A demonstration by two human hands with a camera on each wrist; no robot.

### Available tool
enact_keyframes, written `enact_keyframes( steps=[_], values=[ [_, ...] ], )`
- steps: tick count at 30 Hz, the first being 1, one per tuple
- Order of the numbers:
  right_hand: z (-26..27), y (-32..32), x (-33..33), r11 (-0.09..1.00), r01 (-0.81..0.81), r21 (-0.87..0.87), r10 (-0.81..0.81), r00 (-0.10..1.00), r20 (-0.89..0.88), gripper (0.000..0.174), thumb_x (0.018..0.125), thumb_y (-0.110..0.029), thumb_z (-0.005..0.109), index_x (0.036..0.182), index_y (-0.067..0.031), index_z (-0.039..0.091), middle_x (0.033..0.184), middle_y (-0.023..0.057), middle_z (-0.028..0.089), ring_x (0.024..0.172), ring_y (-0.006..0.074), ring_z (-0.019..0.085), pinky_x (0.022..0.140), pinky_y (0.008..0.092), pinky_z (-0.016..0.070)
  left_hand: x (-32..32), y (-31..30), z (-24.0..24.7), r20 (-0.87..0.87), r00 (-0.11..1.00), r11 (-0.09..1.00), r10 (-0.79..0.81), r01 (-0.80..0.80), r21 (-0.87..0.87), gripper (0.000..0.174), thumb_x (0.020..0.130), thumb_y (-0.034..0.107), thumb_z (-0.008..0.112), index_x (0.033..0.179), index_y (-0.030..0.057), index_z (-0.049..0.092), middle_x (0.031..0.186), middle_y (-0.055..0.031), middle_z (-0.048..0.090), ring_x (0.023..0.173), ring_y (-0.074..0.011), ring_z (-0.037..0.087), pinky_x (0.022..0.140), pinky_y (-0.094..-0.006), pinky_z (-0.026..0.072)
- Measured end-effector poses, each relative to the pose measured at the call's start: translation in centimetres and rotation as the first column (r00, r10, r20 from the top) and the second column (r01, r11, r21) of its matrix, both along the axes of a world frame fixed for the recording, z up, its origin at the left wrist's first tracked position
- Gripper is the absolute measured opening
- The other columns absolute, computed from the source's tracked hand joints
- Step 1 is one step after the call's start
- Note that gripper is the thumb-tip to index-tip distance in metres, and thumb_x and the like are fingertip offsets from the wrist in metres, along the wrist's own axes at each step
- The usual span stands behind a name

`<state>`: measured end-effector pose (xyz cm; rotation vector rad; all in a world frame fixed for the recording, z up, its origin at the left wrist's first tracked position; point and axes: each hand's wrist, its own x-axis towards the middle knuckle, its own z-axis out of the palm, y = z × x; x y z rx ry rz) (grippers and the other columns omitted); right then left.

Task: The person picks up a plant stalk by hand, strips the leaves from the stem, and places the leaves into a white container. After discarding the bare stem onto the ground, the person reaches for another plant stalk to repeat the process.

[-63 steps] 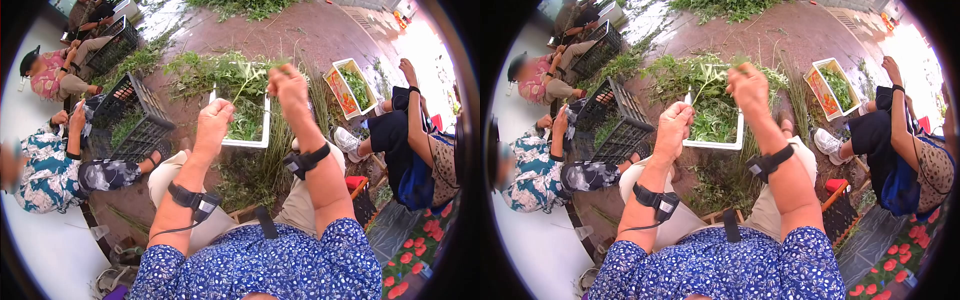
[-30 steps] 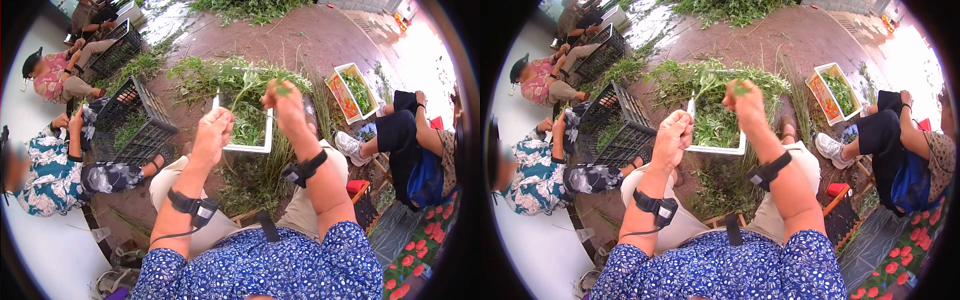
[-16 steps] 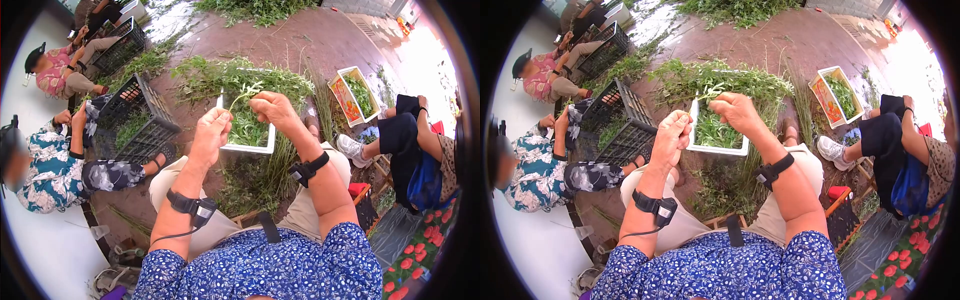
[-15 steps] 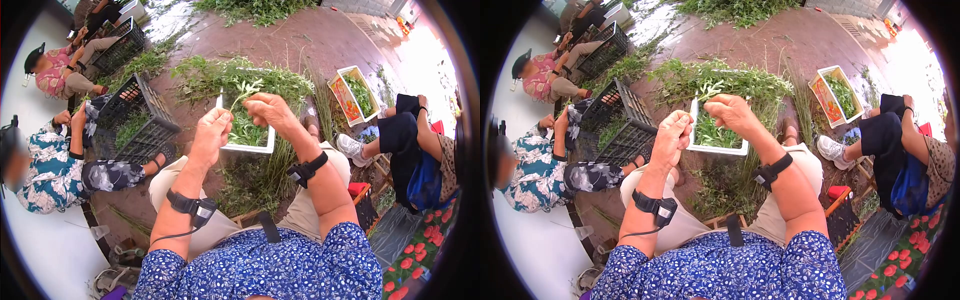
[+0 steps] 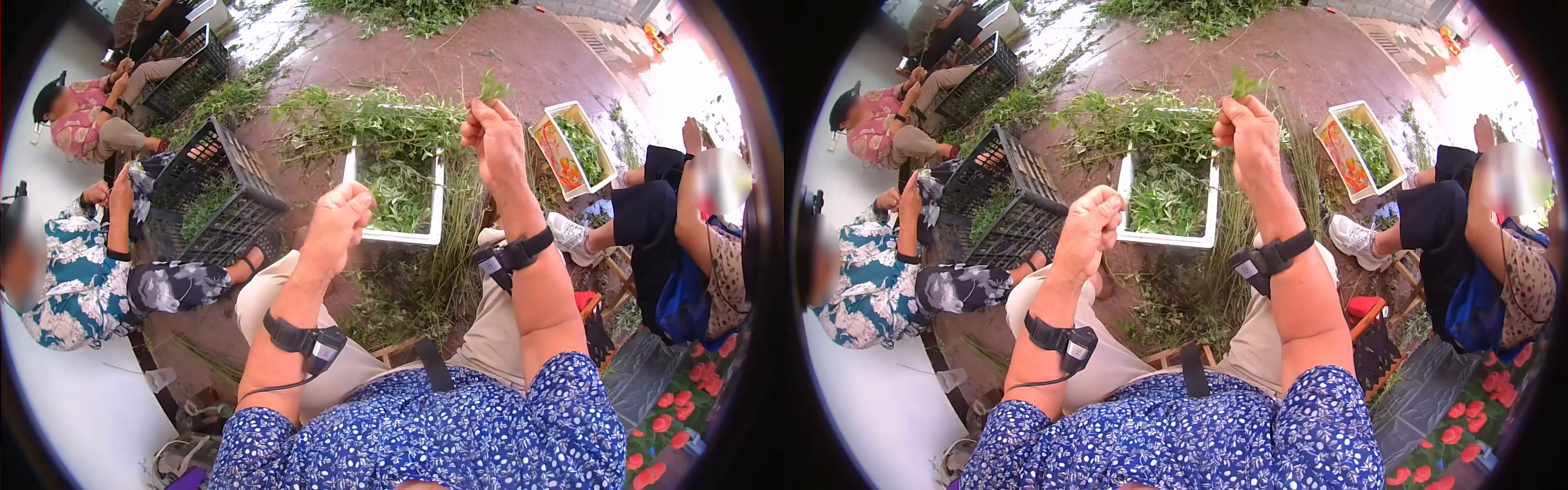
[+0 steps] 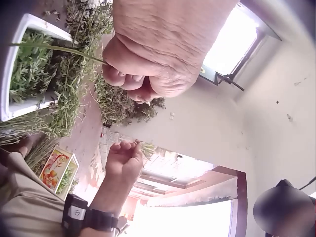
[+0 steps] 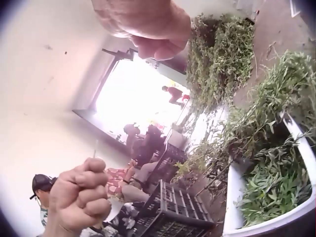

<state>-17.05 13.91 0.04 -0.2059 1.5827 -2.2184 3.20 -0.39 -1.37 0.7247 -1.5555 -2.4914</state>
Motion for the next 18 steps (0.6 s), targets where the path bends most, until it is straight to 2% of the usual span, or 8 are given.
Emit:
enact_keyframes(
  steps=[2,4,5,6,9,11,14,18],
  values=[
    [-0.6,0.0,0.4,0.985,-0.039,0.168,0.065,0.986,-0.152,0.012,0.087,-0.012,0.053,0.089,-0.0015,0.057,0.069,0.007,0.057,0.06,0.0137,0.053,0.055,0.0284,0.0458,0.0,-1.0,0.2,-0.045,0.999,0.998,0.015,-0.013,0.055,0.014,0.092,0.017,0.049,0.085,0.0053,0.052,0.059,0.0038,0.044,0.04,-0.0014,0.029,0.035,-0.0157,0.0222],
    [-2.7,-0.3,1.7,0.611,-0.12,0.783,0.571,0.751,-0.331,0.024,0.084,-0.014,0.055,0.105,-0.0054,0.061,0.081,0.0082,0.063,0.068,0.0163,0.059,0.062,0.0287,0.049,-0.1,-1.8,0.4,-0.15,0.987,0.989,0.058,-0.037,0.141,0.014,0.093,0.015,0.047,0.086,0.004,0.051,0.06,0.0019,0.044,0.039,-0.003,0.029,0.035,-0.0175,0.0239],
    [-4.5,-0.3,2.2,0.531,0.103,0.841,0.673,0.552,-0.492,0.035,0.079,-0.017,0.059,0.112,-0.005,0.059,0.098,0.0143,0.064,0.085,0.0239,0.062,0.076,0.0323,0.0492,0.0,-2.2,0.6,-0.17,0.983,0.986,0.066,-0.038,0.163,0.014,0.094,0.015,0.045,0.087,0.0033,0.05,0.061,0.001,0.045,0.039,-0.0041,0.028,0.036,-0.0193,0.025],
    [-4.7,-0.5,2.9,0.463,0.019,0.886,0.719,0.577,-0.388,0.039,0.077,-0.017,0.059,0.113,-0.0029,0.057,0.106,0.0172,0.062,0.097,0.0294,0.06,0.084,0.0354,0.047,0.1,-2.5,0.8,-0.172,0.982,0.985,0.073,-0.045,0.166,0.014,0.094,0.015,0.045,0.087,0.0033,0.05,0.061,0.001,0.045,0.039,-0.0041,0.028,0.036,-0.0193,0.025],
    [-4.0,-1.3,7.0,0.304,-0.483,0.821,0.878,0.476,-0.045,0.046,0.073,-0.012,0.064,0.118,-0.0035,0.055,0.091,0.0119,0.064,0.083,0.0159,0.059,0.076,0.0291,0.0483,0.3,-2.9,1.3,-0.224,0.966,0.962,0.126,-0.064,0.266,0.012,0.093,0.014,0.045,0.09,0.0036,0.05,0.063,0.0011,0.044,0.04,-0.0047,0.028,0.038,-0.0203,0.0249],
    [-7.1,-0.7,10.2,0.305,-0.507,0.806,0.939,0.303,-0.165,0.057,0.067,-0.014,0.068,0.121,-0.0057,0.053,0.095,0.0134,0.063,0.084,0.0238,0.06,0.076,0.0339,0.0479,0.4,-3.1,1.4,-0.25,0.959,0.95,0.135,-0.053,0.308,0.013,0.093,0.015,0.046,0.09,0.0039,0.05,0.063,0.0011,0.044,0.04,-0.0048,0.029,0.038,-0.0203,0.025],
    [-10.6,-0.6,13.9,0.22,-0.503,0.835,0.973,0.172,-0.153,0.034,0.071,-0.02,0.064,0.101,-0.0052,0.058,0.086,0.0166,0.062,0.083,0.031,0.06,0.074,0.0412,0.0463,0.3,-3.1,1.5,-0.292,0.947,0.929,0.131,-0.014,0.369,0.012,0.093,0.015,0.046,0.09,0.0046,0.051,0.063,0.0011,0.044,0.04,-0.0055,0.03,0.039,-0.0209,0.0258],
    [-11.6,1.0,16.1,0.373,-0.585,0.72,0.915,0.359,-0.183,0.019,0.079,-0.014,0.058,0.095,-0.0028,0.056,0.079,0.0148,0.061,0.071,0.0272,0.059,0.065,0.0376,0.0473,0.4,-3.6,0.9,-0.447,0.885,0.92,0.132,0.059,0.388,0.011,0.092,0.015,0.048,0.094,0.0053,0.052,0.068,0.0,0.049,0.046,-0.0075,0.039,0.045,-0.0219,0.034]
  ],
)
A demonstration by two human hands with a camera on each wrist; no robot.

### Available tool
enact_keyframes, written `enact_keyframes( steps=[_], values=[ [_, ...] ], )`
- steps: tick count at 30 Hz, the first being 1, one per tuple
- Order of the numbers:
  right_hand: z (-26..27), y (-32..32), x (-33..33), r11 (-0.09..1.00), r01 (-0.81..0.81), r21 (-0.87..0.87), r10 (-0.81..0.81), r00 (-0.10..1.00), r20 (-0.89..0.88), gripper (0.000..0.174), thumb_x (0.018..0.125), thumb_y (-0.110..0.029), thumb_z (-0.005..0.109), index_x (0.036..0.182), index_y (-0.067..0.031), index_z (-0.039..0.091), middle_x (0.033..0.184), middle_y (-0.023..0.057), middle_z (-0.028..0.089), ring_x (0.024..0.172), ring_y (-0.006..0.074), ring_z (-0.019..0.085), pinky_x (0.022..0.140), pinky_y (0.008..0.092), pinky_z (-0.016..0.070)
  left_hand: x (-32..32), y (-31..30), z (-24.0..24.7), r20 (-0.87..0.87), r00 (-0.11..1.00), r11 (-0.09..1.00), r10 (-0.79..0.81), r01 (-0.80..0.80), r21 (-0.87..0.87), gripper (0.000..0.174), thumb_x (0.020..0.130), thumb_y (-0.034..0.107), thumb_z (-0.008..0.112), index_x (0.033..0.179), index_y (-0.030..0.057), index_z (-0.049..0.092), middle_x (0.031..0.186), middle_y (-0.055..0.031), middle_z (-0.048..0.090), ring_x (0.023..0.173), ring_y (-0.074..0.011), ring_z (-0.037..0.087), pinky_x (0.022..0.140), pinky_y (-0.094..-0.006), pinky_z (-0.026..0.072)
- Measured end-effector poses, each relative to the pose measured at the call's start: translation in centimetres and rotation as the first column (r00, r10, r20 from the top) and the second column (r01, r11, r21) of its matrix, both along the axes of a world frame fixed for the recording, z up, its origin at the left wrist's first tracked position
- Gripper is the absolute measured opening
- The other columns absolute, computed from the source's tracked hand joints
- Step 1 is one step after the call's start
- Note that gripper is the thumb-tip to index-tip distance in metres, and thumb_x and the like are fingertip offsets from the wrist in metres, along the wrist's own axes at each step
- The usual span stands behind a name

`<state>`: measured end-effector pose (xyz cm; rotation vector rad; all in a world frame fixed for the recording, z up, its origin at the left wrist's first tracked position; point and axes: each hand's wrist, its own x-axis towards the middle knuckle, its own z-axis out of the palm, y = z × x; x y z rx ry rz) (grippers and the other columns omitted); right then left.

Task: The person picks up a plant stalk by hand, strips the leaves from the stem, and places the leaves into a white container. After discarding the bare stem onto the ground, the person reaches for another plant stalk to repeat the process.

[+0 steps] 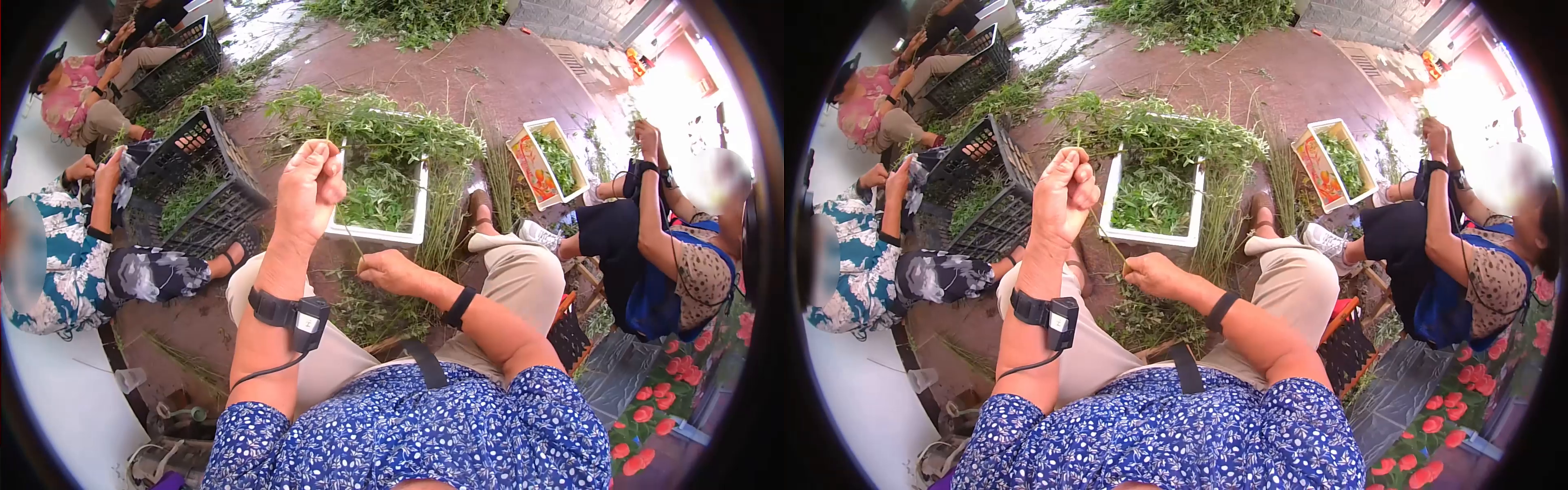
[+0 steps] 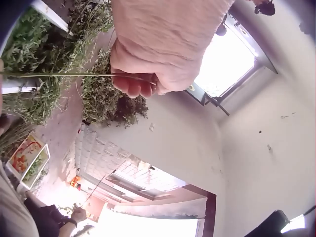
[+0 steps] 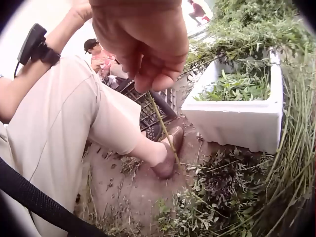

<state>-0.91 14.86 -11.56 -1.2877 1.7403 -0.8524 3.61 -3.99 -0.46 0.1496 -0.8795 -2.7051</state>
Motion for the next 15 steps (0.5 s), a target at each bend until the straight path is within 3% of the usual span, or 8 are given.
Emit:
enact_keyframes(
  steps=[2,3,5,7,10,13,14,15],
  values=[
    [0.4,0.8,0.0,0.996,0.078,0.05,-0.082,0.992,0.097,0.016,0.082,-0.012,0.056,0.095,-0.0028,0.057,0.077,0.0128,0.061,0.067,0.024,0.059,0.061,0.0344,0.0482,-0.4,1.1,0.9,0.145,0.947,0.942,0.288,-0.252,-0.223,0.017,0.091,0.017,0.05,0.104,0.0068,0.052,0.084,-0.0015,0.054,0.066,-0.0103,0.052,0.062,-0.0246,0.0428],
    [0.1,1.3,-0.4,0.943,0.331,0.024,-0.329,0.925,0.19,0.015,0.084,-0.012,0.054,0.096,-0.0035,0.057,0.075,0.0102,0.06,0.063,0.0197,0.058,0.057,0.0306,0.0478,-0.5,0.5,-0.1,0.093,0.951,0.909,0.296,-0.25,-0.334,0.027,0.09,0.019,0.053,0.114,0.0079,0.048,0.1,-0.0015,0.054,0.085,-0.0125,0.054,0.079,-0.0283,0.0423],
    [-0.9,2.2,-2.1,0.706,0.695,0.138,-0.703,0.662,0.26,0.017,0.087,-0.011,0.05,0.1,-0.0032,0.058,0.074,0.0053,0.058,0.057,0.0096,0.054,0.05,0.0232,0.0463,-0.4,0.6,0.1,0.133,0.935,0.889,0.328,-0.258,-0.378,0.029,0.09,0.02,0.054,0.115,0.0079,0.047,0.101,-0.001,0.053,0.086,-0.0122,0.054,0.079,-0.0283,0.042],
    [-2.7,4.2,-4.7,0.454,0.875,0.167,-0.858,0.38,0.345,0.024,0.084,-0.013,0.051,0.104,-0.0004,0.056,0.074,0.007,0.059,0.05,0.0108,0.051,0.047,0.0238,0.0439,-0.4,0.7,0.0,0.175,0.925,0.881,0.337,-0.244,-0.406,0.029,0.09,0.019,0.054,0.116,0.0075,0.047,0.103,-0.0002,0.052,0.087,-0.0115,0.054,0.079,-0.0281,0.0419],
    [-6.1,7.5,-7.0,0.282,0.872,0.4,-0.952,0.203,0.229,0.013,0.089,-0.014,0.047,0.099,-0.0062,0.049,0.072,0.004,0.053,0.048,0.0121,0.048,0.04,0.0273,0.0384,-0.1,0.8,0.3,0.209,0.941,0.884,0.266,-0.152,-0.442,0.027,0.09,0.018,0.054,0.115,0.0072,0.049,0.103,-0.0005,0.052,0.087,-0.0108,0.055,0.078,-0.028,0.0424],
    [-8.4,9.6,-7.5,0.267,0.792,0.549,-0.944,0.33,-0.016,0.009,0.088,-0.012,0.047,0.096,-0.0091,0.048,0.069,0.0048,0.052,0.046,0.0158,0.047,0.04,0.0289,0.0375,0.0,1.0,0.6,0.244,0.942,0.892,0.23,-0.104,-0.44,0.024,0.09,0.017,0.053,0.112,0.0066,0.051,0.101,-0.0013,0.054,0.083,-0.0106,0.056,0.076,-0.0275,0.0433],
    [-12.0,10.6,-8.4,0.262,0.79,0.554,-0.946,0.324,-0.015,0.009,0.088,-0.012,0.047,0.096,-0.0091,0.048,0.069,0.0048,0.052,0.046,0.0158,0.047,0.04,0.0289,0.0375,0.0,1.0,0.4,0.263,0.941,0.894,0.212,-0.079,-0.441,0.023,0.09,0.016,0.052,0.112,0.0064,0.051,0.101,-0.0016,0.054,0.082,-0.0107,0.057,0.076,-0.0273,0.0436],
    [-17.3,11.9,-9.7,0.34,0.708,0.619,-0.825,0.541,-0.165,0.009,0.088,-0.013,0.049,0.096,-0.0101,0.05,0.069,0.006,0.053,0.044,0.019,0.048,0.04,0.0306,0.0378,0.1,1.0,0.3,0.252,0.947,0.894,0.2,-0.071,-0.442,0.023,0.09,0.015,0.052,0.11,0.0055,0.051,0.1,-0.0019,0.055,0.082,-0.0108,0.057,0.075,-0.0266,0.044]
  ],
)
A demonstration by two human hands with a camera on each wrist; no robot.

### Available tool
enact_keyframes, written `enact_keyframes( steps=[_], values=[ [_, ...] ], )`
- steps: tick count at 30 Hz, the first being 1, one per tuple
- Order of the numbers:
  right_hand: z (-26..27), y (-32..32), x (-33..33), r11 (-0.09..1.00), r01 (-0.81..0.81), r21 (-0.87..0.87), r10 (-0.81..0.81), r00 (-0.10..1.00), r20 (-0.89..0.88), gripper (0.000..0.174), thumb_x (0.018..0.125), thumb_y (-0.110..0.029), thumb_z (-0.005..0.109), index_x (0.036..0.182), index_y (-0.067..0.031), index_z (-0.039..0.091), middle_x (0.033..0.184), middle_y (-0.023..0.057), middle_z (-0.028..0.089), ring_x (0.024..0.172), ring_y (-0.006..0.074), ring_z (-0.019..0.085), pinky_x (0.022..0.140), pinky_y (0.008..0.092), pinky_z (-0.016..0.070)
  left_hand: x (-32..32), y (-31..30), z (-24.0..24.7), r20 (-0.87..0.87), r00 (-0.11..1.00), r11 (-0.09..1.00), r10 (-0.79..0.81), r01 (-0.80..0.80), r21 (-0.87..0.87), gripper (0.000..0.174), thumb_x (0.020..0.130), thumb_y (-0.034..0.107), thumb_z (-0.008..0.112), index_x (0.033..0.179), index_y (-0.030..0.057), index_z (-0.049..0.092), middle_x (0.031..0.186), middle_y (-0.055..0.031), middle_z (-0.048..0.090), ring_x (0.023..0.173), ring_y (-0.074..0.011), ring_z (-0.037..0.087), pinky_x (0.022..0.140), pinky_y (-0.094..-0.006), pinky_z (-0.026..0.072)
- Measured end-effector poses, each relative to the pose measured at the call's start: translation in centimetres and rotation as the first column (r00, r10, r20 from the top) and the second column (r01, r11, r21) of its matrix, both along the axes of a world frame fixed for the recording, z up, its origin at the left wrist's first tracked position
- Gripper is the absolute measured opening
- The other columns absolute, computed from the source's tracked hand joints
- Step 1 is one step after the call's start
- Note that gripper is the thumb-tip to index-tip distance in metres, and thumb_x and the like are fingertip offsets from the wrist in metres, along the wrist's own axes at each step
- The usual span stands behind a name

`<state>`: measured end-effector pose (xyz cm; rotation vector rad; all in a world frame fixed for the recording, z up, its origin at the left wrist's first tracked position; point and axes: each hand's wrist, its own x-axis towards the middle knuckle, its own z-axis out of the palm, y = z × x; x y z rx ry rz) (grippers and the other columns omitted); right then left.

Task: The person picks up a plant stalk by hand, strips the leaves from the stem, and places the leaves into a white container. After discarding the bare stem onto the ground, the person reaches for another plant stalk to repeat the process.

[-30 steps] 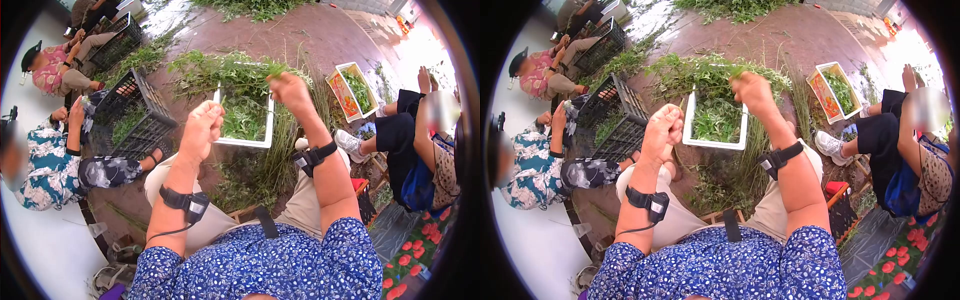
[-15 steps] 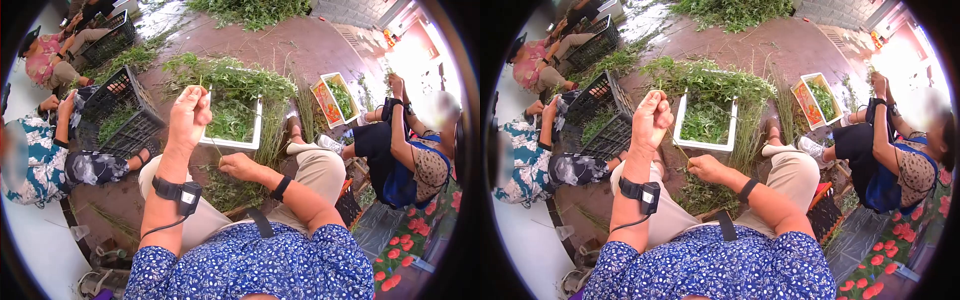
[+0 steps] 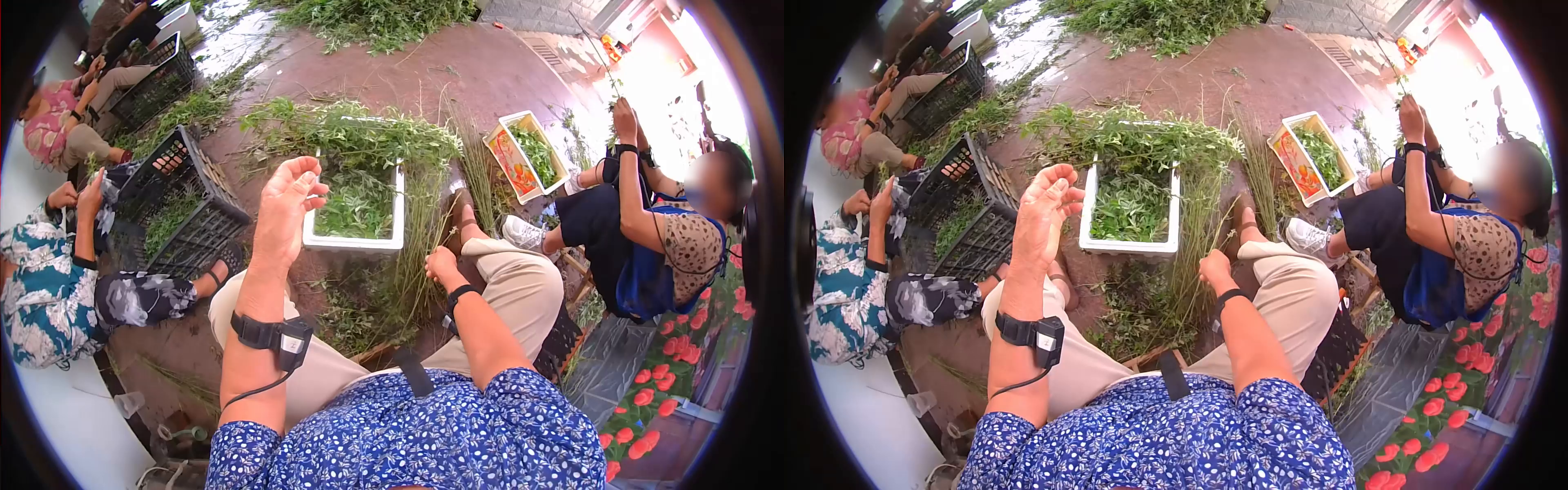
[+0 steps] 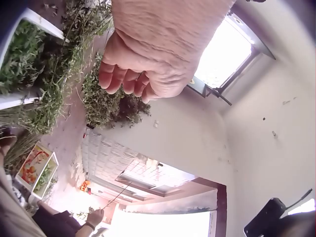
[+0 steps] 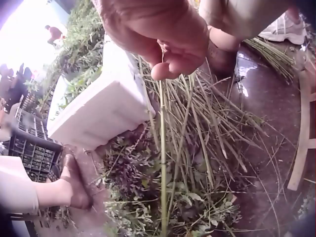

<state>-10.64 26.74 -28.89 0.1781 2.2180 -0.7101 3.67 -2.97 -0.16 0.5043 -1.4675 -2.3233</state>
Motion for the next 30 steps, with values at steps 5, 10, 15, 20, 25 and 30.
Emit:
enact_keyframes(
  steps=[5,10,15,20,25,30],
  values=[
    [1.0,-1.5,0.6,0.918,-0.24,0.316,0.259,0.966,-0.018,0.015,0.082,-0.015,0.056,0.094,-0.0055,0.06,0.093,0.0183,0.063,0.079,0.0351,0.063,0.064,0.0421,0.05,0.2,0.3,0.0,0.039,0.998,0.999,-0.043,0.044,-0.029,0.022,0.089,0.014,0.053,0.108,0.0037,0.052,0.098,-0.0024,0.057,0.082,-0.011,0.058,0.074,-0.0258,0.045],
    [1.0,-2.8,-4.2,0.94,-0.185,0.285,0.3,0.845,-0.443,0.024,0.079,-0.021,0.056,0.094,-0.0028,0.059,0.093,0.0215,0.062,0.089,0.0386,0.06,0.074,0.0441,0.0492,-0.2,0.0,-0.1,0.115,0.993,0.999,-0.014,0.019,-0.042,0.022,0.088,0.012,0.054,0.108,0.0025,0.053,0.098,-0.0037,0.058,0.081,-0.0116,0.059,0.073,-0.0257,0.0466],
    [7.5,-10.1,-8.0,0.923,-0.384,0.013,0.251,0.579,-0.775,0.02,0.081,-0.017,0.05,0.095,-0.0054,0.058,0.089,0.0167,0.06,0.088,0.0354,0.057,0.08,0.0432,0.0448,-0.2,0.1,0.2,0.075,0.996,0.999,0.037,-0.035,-0.028,0.021,0.089,0.011,0.053,0.108,0.0012,0.053,0.098,-0.0048,0.058,0.081,-0.0117,0.059,0.073,-0.0257,0.0467],
    [8.0,-16.1,-7.5,0.812,-0.58,0.067,0.362,0.41,-0.837,0.024,0.078,-0.014,0.06,0.1,-0.008,0.054,0.096,0.0138,0.056,0.094,0.0327,0.054,0.08,0.0416,0.0448,-0.1,0.4,0.0,0.098,0.994,0.999,0.04,-0.039,-0.015,0.019,0.089,0.01,0.053,0.105,0.0006,0.054,0.094,-0.0052,0.06,0.079,-0.0126,0.06,0.072,-0.0257,0.0465],
    [8.3,-19.3,-8.3,0.772,-0.632,0.064,0.272,0.238,-0.932,0.021,0.078,-0.009,0.057,0.098,-0.0065,0.053,0.099,0.0125,0.056,0.096,0.0312,0.053,0.082,0.0421,0.0434,0.8,0.3,0.1,0.116,0.99,0.997,0.082,-0.082,-0.01,0.019,0.088,0.01,0.054,0.104,0.0005,0.054,0.094,-0.0057,0.06,0.079,-0.0136,0.06,0.072,-0.0263,0.0466],
    [7.7,-21.3,-11.9,0.745,-0.6,0.292,0.423,0.086,-0.902,0.019,0.08,-0.008,0.047,0.097,-0.0067,0.056,0.098,0.0108,0.059,0.097,0.0274,0.054,0.084,0.0378,0.0414,1.3,0.1,0.4,0.139,0.989,0.998,0.06,-0.063,0.018,0.019,0.088,0.011,0.055,0.104,0.0006,0.055,0.094,-0.0063,0.061,0.08,-0.0144,0.06,0.073,-0.0274,0.0462]
  ],
)
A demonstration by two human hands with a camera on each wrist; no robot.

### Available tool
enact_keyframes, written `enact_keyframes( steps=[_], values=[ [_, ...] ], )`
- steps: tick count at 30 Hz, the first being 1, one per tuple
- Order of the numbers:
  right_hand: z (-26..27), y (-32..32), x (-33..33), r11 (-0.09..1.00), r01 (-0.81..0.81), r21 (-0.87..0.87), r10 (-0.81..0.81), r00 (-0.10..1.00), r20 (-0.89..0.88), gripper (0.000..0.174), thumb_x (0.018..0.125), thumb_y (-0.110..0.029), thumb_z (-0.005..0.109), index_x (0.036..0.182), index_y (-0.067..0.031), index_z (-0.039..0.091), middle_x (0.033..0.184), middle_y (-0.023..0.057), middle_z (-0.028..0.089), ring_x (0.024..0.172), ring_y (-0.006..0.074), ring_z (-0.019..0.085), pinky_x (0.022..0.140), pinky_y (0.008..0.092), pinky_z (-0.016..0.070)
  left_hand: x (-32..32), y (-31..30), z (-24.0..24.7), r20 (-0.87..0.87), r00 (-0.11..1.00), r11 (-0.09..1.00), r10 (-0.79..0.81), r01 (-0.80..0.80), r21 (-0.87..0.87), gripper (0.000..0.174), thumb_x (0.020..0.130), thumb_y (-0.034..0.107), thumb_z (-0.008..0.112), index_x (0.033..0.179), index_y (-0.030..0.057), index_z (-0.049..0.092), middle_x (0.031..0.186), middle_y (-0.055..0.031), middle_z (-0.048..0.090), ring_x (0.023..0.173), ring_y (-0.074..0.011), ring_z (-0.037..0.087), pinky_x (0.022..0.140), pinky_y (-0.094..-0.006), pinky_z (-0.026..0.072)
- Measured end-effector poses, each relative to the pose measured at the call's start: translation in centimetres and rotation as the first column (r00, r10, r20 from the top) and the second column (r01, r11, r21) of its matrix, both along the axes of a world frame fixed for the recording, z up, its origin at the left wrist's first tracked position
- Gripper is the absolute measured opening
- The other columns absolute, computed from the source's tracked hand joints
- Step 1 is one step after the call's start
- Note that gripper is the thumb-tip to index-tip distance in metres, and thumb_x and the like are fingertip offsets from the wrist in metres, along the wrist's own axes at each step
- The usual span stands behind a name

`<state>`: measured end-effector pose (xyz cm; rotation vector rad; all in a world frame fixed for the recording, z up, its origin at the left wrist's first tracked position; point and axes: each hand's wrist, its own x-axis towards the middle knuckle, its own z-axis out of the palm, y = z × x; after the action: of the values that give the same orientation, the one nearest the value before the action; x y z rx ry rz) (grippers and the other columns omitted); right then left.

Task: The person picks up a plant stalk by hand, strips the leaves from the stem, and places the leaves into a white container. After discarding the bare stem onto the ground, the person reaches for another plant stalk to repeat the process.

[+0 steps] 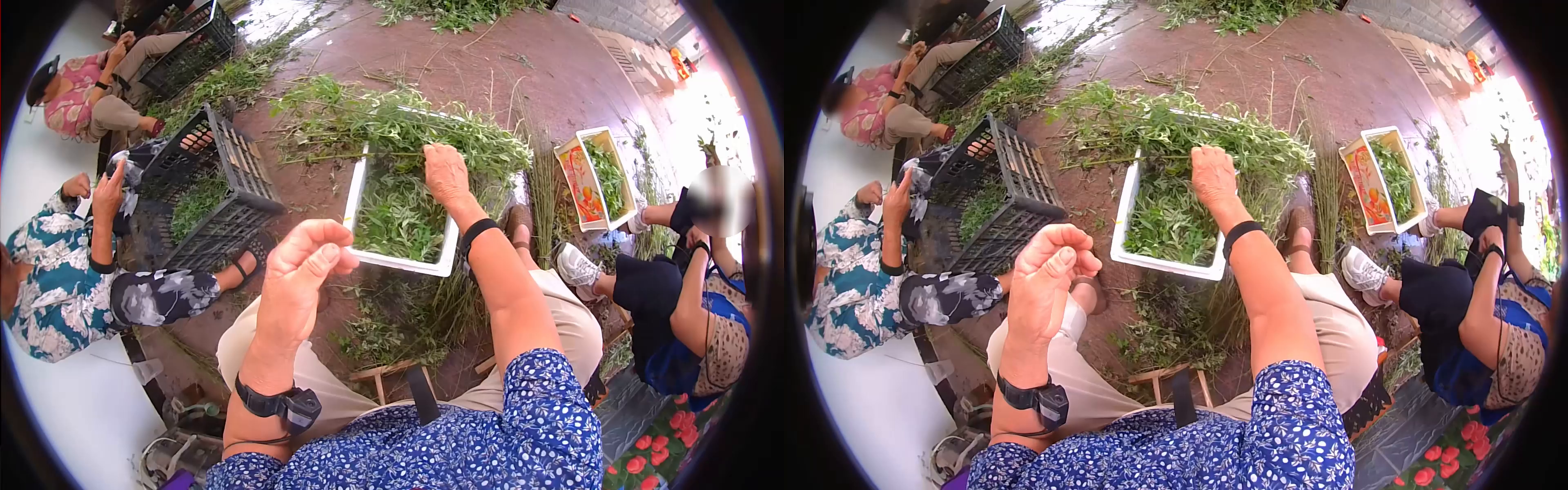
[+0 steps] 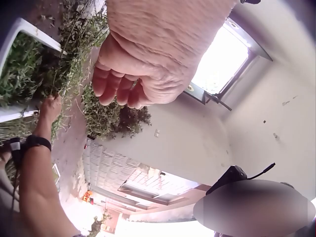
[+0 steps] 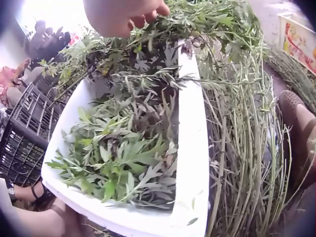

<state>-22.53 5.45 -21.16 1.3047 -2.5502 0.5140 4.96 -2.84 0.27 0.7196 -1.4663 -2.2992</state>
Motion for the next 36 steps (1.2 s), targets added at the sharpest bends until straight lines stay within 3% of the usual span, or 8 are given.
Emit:
enact_keyframes(
  steps=[4,13,17,23,25,27,31,36],
  values=[
    [-0.8,1.3,-0.9,0.932,0.157,0.327,-0.145,0.988,-0.061,0.014,0.08,-0.013,0.049,0.087,-0.0102,0.061,0.088,0.0062,0.06,0.091,0.0258,0.053,0.086,0.0542,0.0351,0.0,0.2,0.1,0.025,1.0,1.0,-0.01,0.009,0.029,0.019,0.088,0.011,0.054,0.104,-0.0002,0.054,0.093,-0.0065,0.061,0.079,-0.0141,0.06,0.073,-0.0261,0.0459],
    [0.8,3.4,-0.7,0.913,0.008,0.407,-0.047,0.995,0.086,0.016,0.082,-0.012,0.047,0.097,-0.0116,0.054,0.094,0.0087,0.058,0.092,0.0273,0.054,0.083,0.0433,0.0411,-0.1,0.2,0.0,-0.044,0.997,0.998,-0.065,0.066,0.024,0.019,0.089,0.011,0.054,0.104,-0.0005,0.055,0.093,-0.0054,0.061,0.078,-0.0118,0.059,0.072,-0.0244,0.0457],
    [0.6,3.0,-0.8,0.97,0.06,0.235,-0.107,0.976,0.191,0.021,0.084,-0.011,0.044,0.103,-0.0116,0.052,0.098,0.0085,0.058,0.097,0.0271,0.054,0.083,0.0443,0.0402,0.2,0.7,0.3,-0.039,0.996,0.996,-0.079,0.081,0.042,0.019,0.089,0.011,0.054,0.104,0.0004,0.055,0.094,-0.0041,0.061,0.078,-0.0098,0.059,0.073,-0.0231,0.0456],
    [1.3,2.9,-0.4,0.789,0.09,0.607,-0.162,0.985,0.065,0.022,0.083,-0.011,0.045,0.102,-0.0115,0.055,0.097,0.008,0.061,0.098,0.0274,0.054,0.085,0.0484,0.0371,-0.2,0.2,0.3,-0.008,0.992,0.992,-0.128,0.128,0.018,0.017,0.09,0.01,0.052,0.104,0.0002,0.056,0.095,-0.0036,0.06,0.078,-0.0089,0.058,0.073,-0.0226,0.0455],
    [0.1,4.0,-1.0,0.827,0.09,0.554,-0.14,0.989,0.049,0.019,0.082,-0.014,0.047,0.099,-0.0129,0.056,0.093,0.0096,0.06,0.094,0.0295,0.055,0.081,0.0476,0.0403,-0.3,-0.1,0.4,-0.012,0.994,0.994,-0.105,0.105,0.008,0.017,0.09,0.009,0.052,0.104,0.0002,0.056,0.095,-0.0036,0.06,0.078,-0.0091,0.057,0.072,-0.0224,0.045],
    [-0.1,4.9,-1.6,0.952,0.018,0.305,-0.108,0.953,0.283,0.018,0.08,-0.019,0.052,0.097,-0.0146,0.057,0.09,0.0112,0.06,0.089,0.032,0.057,0.077,0.0456,0.0438,-0.3,-0.3,0.5,-0.032,0.995,0.996,-0.092,0.092,0.005,0.017,0.09,0.01,0.052,0.103,0.0003,0.056,0.095,-0.0035,0.059,0.077,-0.0092,0.057,0.072,-0.0223,0.0445],
    [6.5,6.4,-1.5,0.989,-0.058,0.133,0.007,0.933,0.359,0.023,0.079,-0.027,0.058,0.1,-0.0158,0.061,0.091,0.0124,0.06,0.089,0.032,0.058,0.078,0.0423,0.0456,0.0,-0.4,0.1,-0.047,0.994,0.995,-0.096,0.095,-0.022,0.017,0.09,0.011,0.052,0.102,0.001,0.056,0.092,-0.0028,0.059,0.076,-0.0088,0.057,0.071,-0.0222,0.0444],
    [10.1,7.5,-2.3,0.968,-0.066,0.242,-0.034,0.922,0.386,0.029,0.079,-0.032,0.059,0.101,-0.0151,0.066,0.095,0.0125,0.064,0.092,0.0306,0.06,0.079,0.0405,0.0464,-0.6,-0.6,-0.2,-0.034,0.996,0.993,-0.087,0.084,-0.082,0.014,0.089,0.015,0.055,0.099,0.0053,0.058,0.087,0.0016,0.059,0.072,-0.0057,0.056,0.069,-0.0218,0.0447]
  ],
)
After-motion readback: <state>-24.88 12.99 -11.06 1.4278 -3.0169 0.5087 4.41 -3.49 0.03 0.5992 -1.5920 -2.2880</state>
